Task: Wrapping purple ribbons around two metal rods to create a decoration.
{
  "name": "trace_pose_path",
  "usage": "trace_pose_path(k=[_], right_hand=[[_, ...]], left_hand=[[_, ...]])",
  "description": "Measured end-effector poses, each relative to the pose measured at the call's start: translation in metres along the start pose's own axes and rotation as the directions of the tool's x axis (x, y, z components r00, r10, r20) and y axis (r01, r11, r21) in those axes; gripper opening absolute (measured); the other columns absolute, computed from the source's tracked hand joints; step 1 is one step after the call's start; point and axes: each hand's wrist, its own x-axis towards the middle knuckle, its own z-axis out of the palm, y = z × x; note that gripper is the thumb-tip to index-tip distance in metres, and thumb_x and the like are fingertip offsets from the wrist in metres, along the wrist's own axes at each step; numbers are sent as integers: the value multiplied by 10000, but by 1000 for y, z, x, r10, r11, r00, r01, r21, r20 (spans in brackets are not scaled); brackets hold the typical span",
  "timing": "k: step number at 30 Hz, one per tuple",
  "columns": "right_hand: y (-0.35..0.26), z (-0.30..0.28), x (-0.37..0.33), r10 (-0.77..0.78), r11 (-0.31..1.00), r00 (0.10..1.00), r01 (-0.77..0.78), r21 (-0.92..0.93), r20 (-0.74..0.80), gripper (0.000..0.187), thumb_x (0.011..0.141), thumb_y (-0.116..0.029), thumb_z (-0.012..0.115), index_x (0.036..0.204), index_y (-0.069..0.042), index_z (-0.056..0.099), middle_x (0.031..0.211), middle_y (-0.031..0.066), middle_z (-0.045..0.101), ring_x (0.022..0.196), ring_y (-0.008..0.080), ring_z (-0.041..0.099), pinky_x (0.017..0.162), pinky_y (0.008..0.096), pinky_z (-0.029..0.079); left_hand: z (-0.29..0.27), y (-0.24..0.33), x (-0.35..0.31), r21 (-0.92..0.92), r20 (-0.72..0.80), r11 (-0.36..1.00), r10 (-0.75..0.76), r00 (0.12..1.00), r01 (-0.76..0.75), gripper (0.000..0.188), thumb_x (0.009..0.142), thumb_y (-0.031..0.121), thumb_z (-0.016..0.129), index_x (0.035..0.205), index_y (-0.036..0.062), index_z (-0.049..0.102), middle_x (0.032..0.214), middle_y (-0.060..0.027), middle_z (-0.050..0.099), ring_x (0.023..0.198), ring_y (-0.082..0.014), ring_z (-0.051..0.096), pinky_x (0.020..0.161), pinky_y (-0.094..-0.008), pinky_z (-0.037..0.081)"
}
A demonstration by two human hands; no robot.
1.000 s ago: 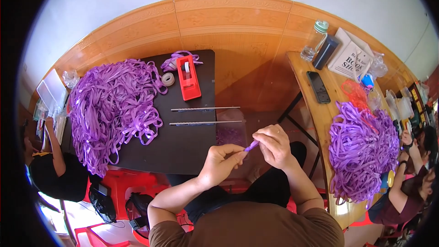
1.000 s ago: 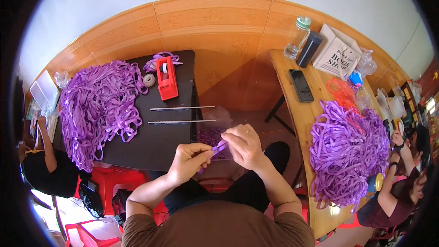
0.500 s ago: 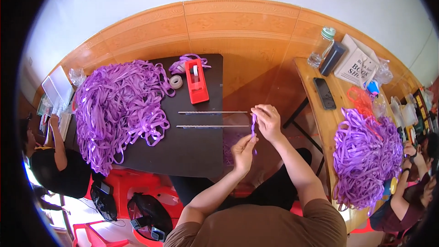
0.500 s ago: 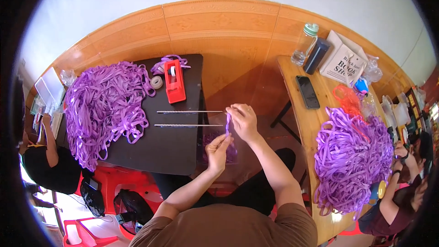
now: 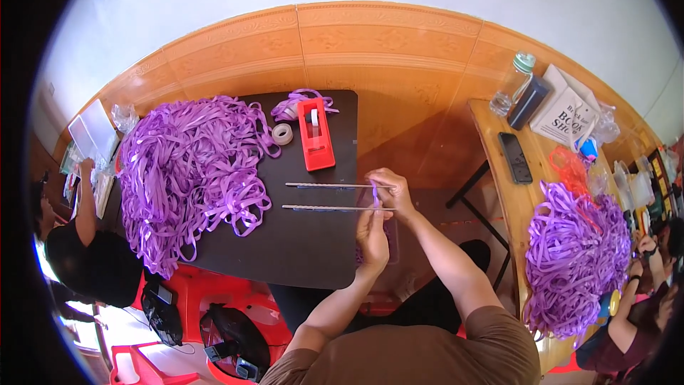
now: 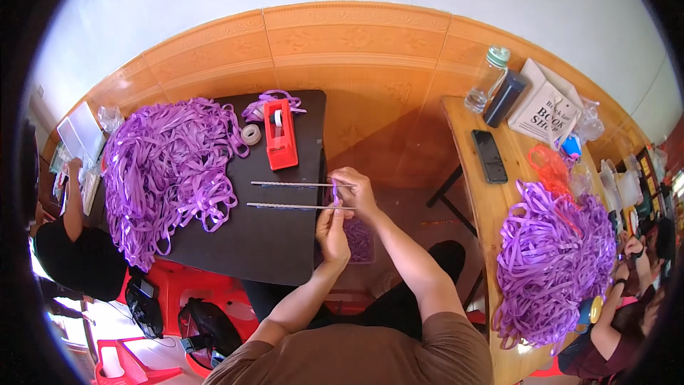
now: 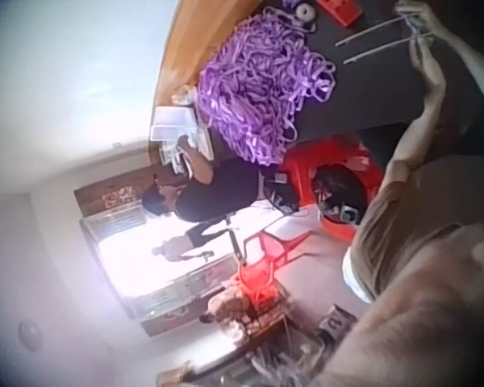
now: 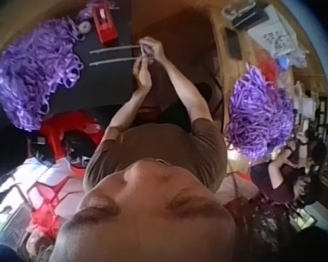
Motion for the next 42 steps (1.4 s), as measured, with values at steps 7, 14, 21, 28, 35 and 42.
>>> trace_pose_path(k=[7, 14, 21, 28, 35, 42], right_hand=[[-13, 16, -38, 321, 945, 945, -324, 49, 64, 117, 841, -85, 625, 863, 29, 610, 730, 40, 571, 705, 108, 520, 620, 272, 424], [-2, 16, -124, 471, 849, 865, -498, 178, 175, 220, 835, -169, 694, 882, 42, 650, 738, -19, 590, 730, 73, 532, 641, 263, 453], [-12, 29, -212, 544, 719, 781, -622, 310, 307, 143, 863, -67, 613, 980, -15, 677, 825, 5, 667, 779, 71, 564, 692, 275, 487], [-32, 30, -252, 618, 742, 714, -668, 56, 329, 99, 793, 4, 614, 871, 36, 665, 723, 48, 653, 701, 76, 580, 632, 247, 465], [-67, 22, -251, 695, 501, 545, -835, 228, 469, 87, 826, -21, 635, 880, 33, 676, 776, 38, 669, 740, 83, 596, 696, 236, 468], [-102, 16, -238, 602, 466, 532, -840, 279, 596, 207, 859, -84, 647, 1034, 24, 671, 922, 48, 688, 867, 109, 610, 831, 243, 468]], left_hand=[[-12, 1, -15, -43, -21, 998, -54, 998, 53, 159, 942, 133, 557, 1020, 20, 638, 797, -31, 642, 734, -103, 561, 728, -241, 448], [-41, 2, -75, 203, 72, 969, -159, 985, 142, 145, 880, 54, 630, 997, -7, 690, 822, -9, 656, 761, -47, 553, 706, -189, 436], [-84, 6, -82, 357, 190, 931, -154, 969, 78, 88, 850, 25, 659, 924, 8, 704, 818, 14, 575, 834, -60, 519, 746, -190, 407], [-108, -5, -79, 436, 219, 890, -253, 942, 138, 85, 846, 39, 670, 919, 12, 705, 795, 16, 574, 737, -45, 522, 657, -190, 410], [-122, -10, -74, 487, 183, 850, -323, 929, 199, 186, 814, 93, 729, 945, 27, 615, 793, 10, 580, 703, -53, 511, 643, -201, 429], [-104, 25, -86, 366, 145, 898, -313, 939, 243, 143, 817, 58, 716, 934, 31, 639, 826, 10, 575, 695, -51, 506, 637, -200, 428]])
